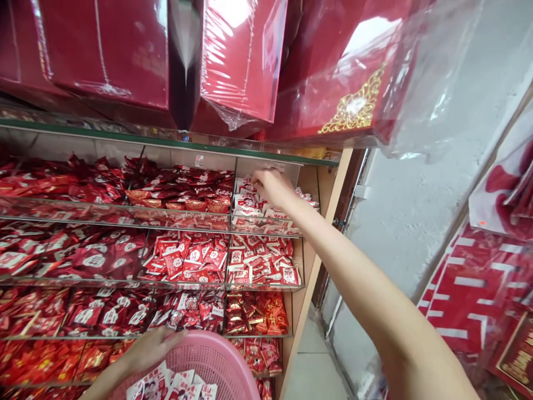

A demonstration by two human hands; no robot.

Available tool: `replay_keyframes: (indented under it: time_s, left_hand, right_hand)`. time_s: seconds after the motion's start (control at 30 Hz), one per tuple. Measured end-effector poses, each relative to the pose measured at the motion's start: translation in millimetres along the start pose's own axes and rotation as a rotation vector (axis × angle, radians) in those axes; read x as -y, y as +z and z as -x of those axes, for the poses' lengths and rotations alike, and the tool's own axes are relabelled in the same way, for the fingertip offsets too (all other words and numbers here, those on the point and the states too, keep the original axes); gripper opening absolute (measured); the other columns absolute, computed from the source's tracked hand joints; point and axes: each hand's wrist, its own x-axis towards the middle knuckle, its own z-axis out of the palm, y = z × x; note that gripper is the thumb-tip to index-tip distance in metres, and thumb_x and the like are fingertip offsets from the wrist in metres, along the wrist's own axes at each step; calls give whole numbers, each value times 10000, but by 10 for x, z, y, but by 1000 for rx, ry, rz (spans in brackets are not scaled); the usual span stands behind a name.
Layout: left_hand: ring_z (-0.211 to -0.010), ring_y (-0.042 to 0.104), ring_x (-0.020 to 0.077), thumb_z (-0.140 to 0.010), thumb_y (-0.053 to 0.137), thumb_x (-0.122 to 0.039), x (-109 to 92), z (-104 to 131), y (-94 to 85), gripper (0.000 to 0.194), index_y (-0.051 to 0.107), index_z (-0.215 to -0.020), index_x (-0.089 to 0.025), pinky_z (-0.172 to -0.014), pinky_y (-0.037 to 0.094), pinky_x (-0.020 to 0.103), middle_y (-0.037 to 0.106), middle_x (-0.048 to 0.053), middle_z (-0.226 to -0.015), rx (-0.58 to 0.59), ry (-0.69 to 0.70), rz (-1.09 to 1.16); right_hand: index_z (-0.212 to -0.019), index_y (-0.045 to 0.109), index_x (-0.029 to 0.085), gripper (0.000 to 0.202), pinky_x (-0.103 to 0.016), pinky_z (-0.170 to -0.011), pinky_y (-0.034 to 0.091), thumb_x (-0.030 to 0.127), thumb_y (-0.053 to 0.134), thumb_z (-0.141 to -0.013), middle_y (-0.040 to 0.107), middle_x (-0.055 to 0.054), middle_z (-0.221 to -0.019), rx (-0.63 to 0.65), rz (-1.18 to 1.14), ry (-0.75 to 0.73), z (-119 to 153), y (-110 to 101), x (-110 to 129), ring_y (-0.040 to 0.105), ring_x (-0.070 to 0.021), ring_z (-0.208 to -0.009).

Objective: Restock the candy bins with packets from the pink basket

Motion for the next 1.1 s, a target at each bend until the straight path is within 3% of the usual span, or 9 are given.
replay_keyframes:
  time_s: [0.13,0.3,0.4,0.47,0.57,0.7,0.83,0.93,1.1]
  left_hand:
    - [-766,655,268,-818,337,-614,40,-2,21,502,581,-635,-214,-661,394,315,694,62,-738,-14,-10,19]
    - [-799,654,270,-809,299,-670,204,2,71,563,584,-632,-218,-707,418,332,699,63,-765,-37,-47,39]
    - [-856,652,278,-802,293,-691,250,31,61,582,603,-656,-221,-753,423,343,708,73,-813,-41,-64,66]
    - [-864,652,283,-802,288,-694,243,59,33,592,616,-670,-220,-765,425,351,711,75,-818,-38,-74,85]
    - [-851,654,291,-798,292,-695,209,84,-13,595,621,-668,-216,-761,430,361,710,76,-810,-38,-92,88]
    - [-866,656,288,-798,293,-687,193,70,-36,583,619,-659,-224,-781,434,361,710,73,-818,-32,-88,74]
    - [-903,655,294,-802,265,-690,218,20,0,610,647,-690,-229,-808,432,367,714,79,-847,-24,-72,54]
    - [-891,656,294,-798,253,-703,245,-24,42,628,647,-684,-227,-792,435,365,718,84,-857,-20,-70,38]
    - [-858,665,287,-794,250,-706,287,-52,79,630,648,-663,-236,-730,443,332,723,55,-809,-43,-68,19]
  right_hand:
    - [-868,688,145,184,-222,-697,384,102,534,-776,697,-57,-881,150,25,31,-389,233,-166,606,-162,-824]
    - [-854,696,126,148,-195,-641,374,153,590,-755,701,-30,-837,258,24,66,-591,443,-166,600,-134,-765]
    - [-905,683,115,185,-203,-694,394,173,534,-811,698,-56,-913,196,16,85,-626,433,-199,601,-148,-838]
    - [-1000,659,127,229,-238,-760,408,203,506,-847,668,-96,-1067,145,36,134,-637,415,-234,587,-185,-952]
    - [-1131,608,162,300,-297,-826,419,271,472,-888,589,-112,-1240,193,36,205,-655,416,-289,552,-233,-1072]
    - [-1143,612,172,315,-269,-873,417,308,485,-888,592,-83,-1245,287,-1,172,-677,437,-362,565,-202,-1075]
    - [-1246,553,175,475,-267,-924,406,365,598,-813,530,-86,-1329,322,-8,165,-673,408,-414,526,-216,-1154]
    - [-1267,540,200,559,-332,-952,398,422,643,-764,501,-92,-1358,325,15,219,-654,360,-404,499,-259,-1190]
    - [-1207,566,219,504,-397,-956,380,414,648,-750,557,-77,-1287,304,-5,251,-619,342,-356,527,-263,-1141]
